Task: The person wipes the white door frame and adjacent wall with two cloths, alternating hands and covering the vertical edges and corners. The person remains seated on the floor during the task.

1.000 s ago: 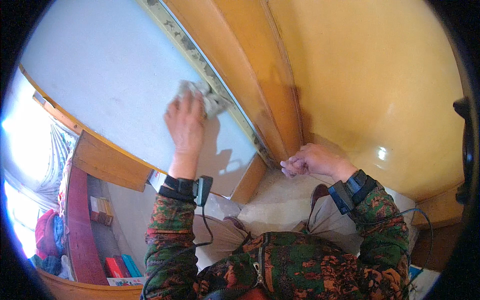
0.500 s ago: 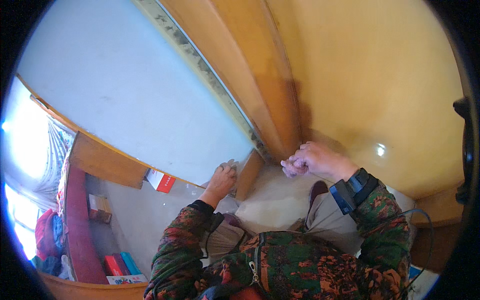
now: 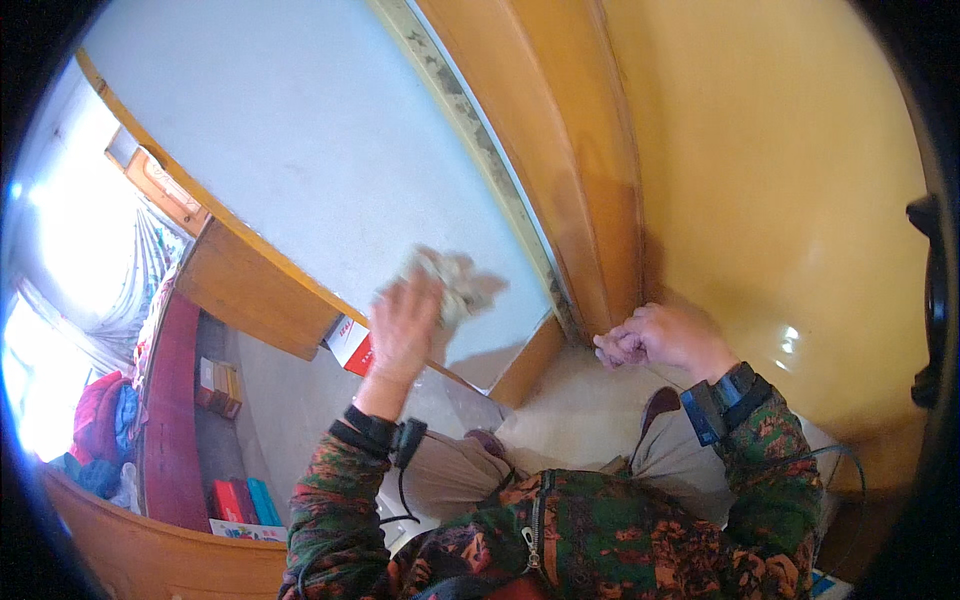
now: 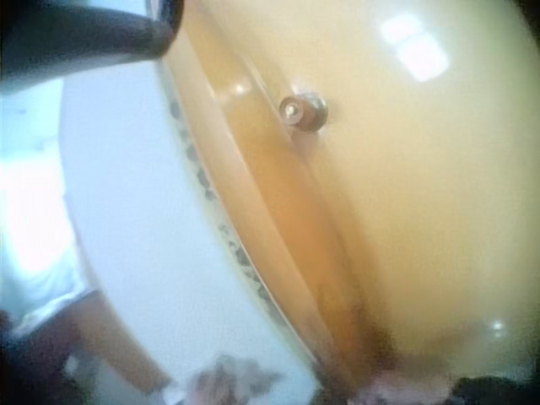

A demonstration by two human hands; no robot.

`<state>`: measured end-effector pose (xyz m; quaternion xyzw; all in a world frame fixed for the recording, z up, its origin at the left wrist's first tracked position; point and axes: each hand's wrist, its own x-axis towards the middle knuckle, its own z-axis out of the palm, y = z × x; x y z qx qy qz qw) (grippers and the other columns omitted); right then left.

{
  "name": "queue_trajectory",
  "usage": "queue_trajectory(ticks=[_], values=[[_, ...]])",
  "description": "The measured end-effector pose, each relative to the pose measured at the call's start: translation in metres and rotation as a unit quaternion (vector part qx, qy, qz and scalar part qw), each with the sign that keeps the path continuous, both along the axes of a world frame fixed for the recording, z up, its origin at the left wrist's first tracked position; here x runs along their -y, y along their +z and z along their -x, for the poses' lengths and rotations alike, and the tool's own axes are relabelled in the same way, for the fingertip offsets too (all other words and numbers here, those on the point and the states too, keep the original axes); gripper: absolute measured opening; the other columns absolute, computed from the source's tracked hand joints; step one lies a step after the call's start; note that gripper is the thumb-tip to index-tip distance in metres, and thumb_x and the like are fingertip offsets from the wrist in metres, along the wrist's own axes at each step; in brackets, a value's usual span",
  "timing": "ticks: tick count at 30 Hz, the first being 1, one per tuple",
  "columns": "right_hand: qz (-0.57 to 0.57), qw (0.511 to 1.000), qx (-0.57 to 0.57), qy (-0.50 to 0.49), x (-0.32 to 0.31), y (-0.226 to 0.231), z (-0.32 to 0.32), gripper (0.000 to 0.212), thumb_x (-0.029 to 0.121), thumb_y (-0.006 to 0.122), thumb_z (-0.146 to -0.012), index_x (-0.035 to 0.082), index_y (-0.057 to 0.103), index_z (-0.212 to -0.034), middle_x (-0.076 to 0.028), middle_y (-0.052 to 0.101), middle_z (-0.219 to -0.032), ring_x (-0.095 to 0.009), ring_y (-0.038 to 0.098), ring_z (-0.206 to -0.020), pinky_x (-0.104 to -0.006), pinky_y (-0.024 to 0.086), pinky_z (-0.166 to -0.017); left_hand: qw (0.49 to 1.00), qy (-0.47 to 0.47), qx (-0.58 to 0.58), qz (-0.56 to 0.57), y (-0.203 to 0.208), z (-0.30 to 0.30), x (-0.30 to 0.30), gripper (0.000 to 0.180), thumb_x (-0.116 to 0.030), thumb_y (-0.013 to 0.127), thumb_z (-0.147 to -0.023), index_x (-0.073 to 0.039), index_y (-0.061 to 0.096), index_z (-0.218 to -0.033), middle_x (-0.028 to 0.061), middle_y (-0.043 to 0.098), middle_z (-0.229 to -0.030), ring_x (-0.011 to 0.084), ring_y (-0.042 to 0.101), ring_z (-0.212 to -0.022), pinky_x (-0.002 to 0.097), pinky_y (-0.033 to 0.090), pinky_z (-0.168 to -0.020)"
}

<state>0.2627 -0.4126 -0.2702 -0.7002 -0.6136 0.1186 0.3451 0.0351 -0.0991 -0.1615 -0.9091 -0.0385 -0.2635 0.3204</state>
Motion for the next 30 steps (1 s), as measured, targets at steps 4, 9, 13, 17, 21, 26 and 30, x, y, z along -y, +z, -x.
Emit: queue_trajectory(ticks=[4, 9, 13, 17, 21, 26, 30], values=[[-0.047, 0.997, 0.062, 0.021, 0.007, -0.002, -0.003, 0.014, 0.021, 0.062, -0.084, 0.011, 0.067, -0.076, -0.008, 0.066, -0.075, -0.029, 0.062, -0.076, -0.0434, 0.048, -0.067, 0.988, 0.03, -0.14, 0.062, -0.038, 0.017, 0.007, 0.046, -0.019, 0.058, -0.083, -0.017, 0.058, -0.129, 0.008, 0.053, -0.134, 0.0298, 0.052, -0.117, 0.0431, 0.044, -0.09], [0.027, 0.997, 0.057, -0.052, 0.009, 0.003, 0.006, 0.013, 0.021, 0.062, -0.084, 0.011, 0.068, -0.078, -0.007, 0.065, -0.075, -0.03, 0.061, -0.076, -0.0437, 0.048, -0.07, 0.997, 0.025, 0.076, -0.013, 0.046, 0.026, -0.015, 0.05, -0.013, 0.06, -0.079, -0.015, 0.061, -0.129, 0.0097, 0.055, -0.132, 0.0298, 0.052, -0.114, 0.0457, 0.041, -0.092], [-0.016, 0.989, 0.136, -0.051, 0.007, 0.003, 0.005, 0.015, 0.022, 0.061, -0.085, 0.011, 0.07, -0.081, -0.008, 0.064, -0.075, -0.031, 0.06, -0.075, -0.0435, 0.048, -0.069, 0.96, -0.004, 0.278, -0.041, 0.119, 0.03, -0.033, 0.052, -0.008, 0.063, -0.078, -0.016, 0.063, -0.129, 0.0105, 0.055, -0.132, 0.0304, 0.051, -0.115, 0.0482, 0.036, -0.099], [0.03, 0.992, 0.124, -0.022, 0.005, 0.003, 0.004, 0.017, 0.023, 0.06, -0.087, 0.011, 0.072, -0.081, -0.008, 0.067, -0.077, -0.031, 0.06, -0.077, -0.0427, 0.048, -0.069, 0.977, -0.013, 0.204, -0.056, 0.078, 0.036, -0.021, 0.054, -0.006, 0.064, -0.076, -0.015, 0.063, -0.129, 0.0105, 0.057, -0.128, 0.0313, 0.05, -0.115, 0.0488, 0.036, -0.101], [0.066, 0.992, 0.1, -0.047, 0.004, 0.013, 0.008, 0.02, 0.024, 0.059, -0.088, 0.013, 0.072, -0.077, -0.007, 0.068, -0.077, -0.03, 0.06, -0.073, -0.0407, 0.048, -0.068, 0.987, -0.051, 0.134, 0.066, 0.019, 0.054, -0.008, 0.05, -0.009, 0.065, -0.075, -0.013, 0.065, -0.124, 0.0108, 0.059, -0.122, 0.0318, 0.051, -0.114, 0.0497, 0.038, -0.099], [0.032, 0.996, 0.079, -0.037, 0.008, 0.028, 0.015, 0.026, 0.031, 0.057, -0.092, 0.018, 0.075, -0.079, -0.005, 0.067, -0.074, -0.027, 0.058, -0.071, -0.0392, 0.048, -0.068, 0.921, -0.118, 0.37, 0.039, 0.081, 0.067, -0.031, 0.05, -0.003, 0.061, -0.075, -0.01, 0.064, -0.124, 0.0166, 0.059, -0.12, 0.0328, 0.052, -0.114, 0.045, 0.038, -0.098], [0.014, 0.993, 0.108, -0.044, 0.006, 0.029, 0.019, 0.02, 0.025, 0.059, -0.088, 0.014, 0.074, -0.082, -0.007, 0.067, -0.072, -0.028, 0.06, -0.071, -0.0395, 0.048, -0.067, 0.889, -0.096, 0.434, 0.113, 0.151, 0.057, -0.058, 0.054, 0.004, 0.054, -0.078, -0.007, 0.056, -0.13, 0.0172, 0.058, -0.119, 0.036, 0.05, -0.117, 0.0454, 0.037, -0.101]])
